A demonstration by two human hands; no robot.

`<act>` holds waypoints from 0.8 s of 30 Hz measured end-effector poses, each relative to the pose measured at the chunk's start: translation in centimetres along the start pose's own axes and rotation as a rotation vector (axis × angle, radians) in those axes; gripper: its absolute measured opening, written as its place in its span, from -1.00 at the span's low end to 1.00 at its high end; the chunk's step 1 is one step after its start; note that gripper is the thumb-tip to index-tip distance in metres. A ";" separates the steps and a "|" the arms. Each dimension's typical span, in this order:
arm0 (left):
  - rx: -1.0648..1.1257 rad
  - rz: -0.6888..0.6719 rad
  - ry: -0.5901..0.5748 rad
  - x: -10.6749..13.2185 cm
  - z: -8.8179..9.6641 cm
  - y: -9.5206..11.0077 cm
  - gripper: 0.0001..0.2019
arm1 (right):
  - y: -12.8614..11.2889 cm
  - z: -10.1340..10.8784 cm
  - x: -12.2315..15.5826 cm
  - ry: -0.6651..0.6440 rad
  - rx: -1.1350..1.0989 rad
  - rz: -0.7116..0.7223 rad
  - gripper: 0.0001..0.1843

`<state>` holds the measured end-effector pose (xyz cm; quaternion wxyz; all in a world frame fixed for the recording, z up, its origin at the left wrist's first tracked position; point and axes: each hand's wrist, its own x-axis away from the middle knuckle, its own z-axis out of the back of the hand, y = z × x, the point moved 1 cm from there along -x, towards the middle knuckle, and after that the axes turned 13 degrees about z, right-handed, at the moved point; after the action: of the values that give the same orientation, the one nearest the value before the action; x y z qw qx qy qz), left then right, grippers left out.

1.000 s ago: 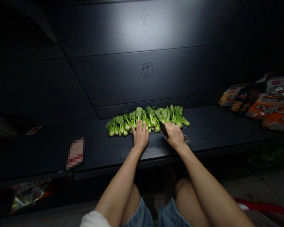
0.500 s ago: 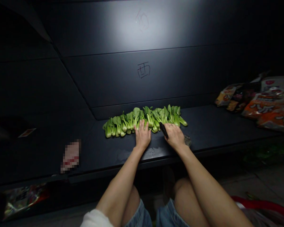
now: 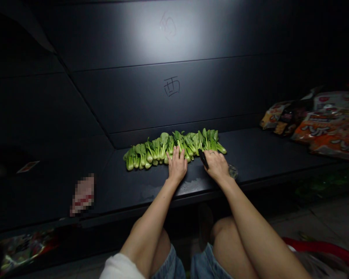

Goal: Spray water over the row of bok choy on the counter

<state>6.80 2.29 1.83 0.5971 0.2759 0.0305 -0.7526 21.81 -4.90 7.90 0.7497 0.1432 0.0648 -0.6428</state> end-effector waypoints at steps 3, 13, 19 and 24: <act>-0.004 -0.011 -0.002 -0.1 -0.1 0.2 -0.52 | 0.0 0.1 0.1 0.008 0.003 -0.026 -0.69; 0.007 -0.031 -0.020 -0.5 -0.2 1.3 -0.52 | 1.2 0.0 0.6 0.029 -0.023 -0.153 -0.77; 0.013 -0.047 -0.012 -0.7 0.1 1.7 -0.53 | 0.8 0.2 0.6 0.026 0.012 -0.156 -0.74; 0.020 -0.061 0.000 -0.7 0.0 1.7 -0.53 | 0.8 0.5 0.8 0.023 0.007 -0.122 -0.75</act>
<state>8.49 2.41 2.59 0.5712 0.2808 0.0313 -0.7707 22.67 -5.67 8.23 0.7080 0.1491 0.0800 -0.6857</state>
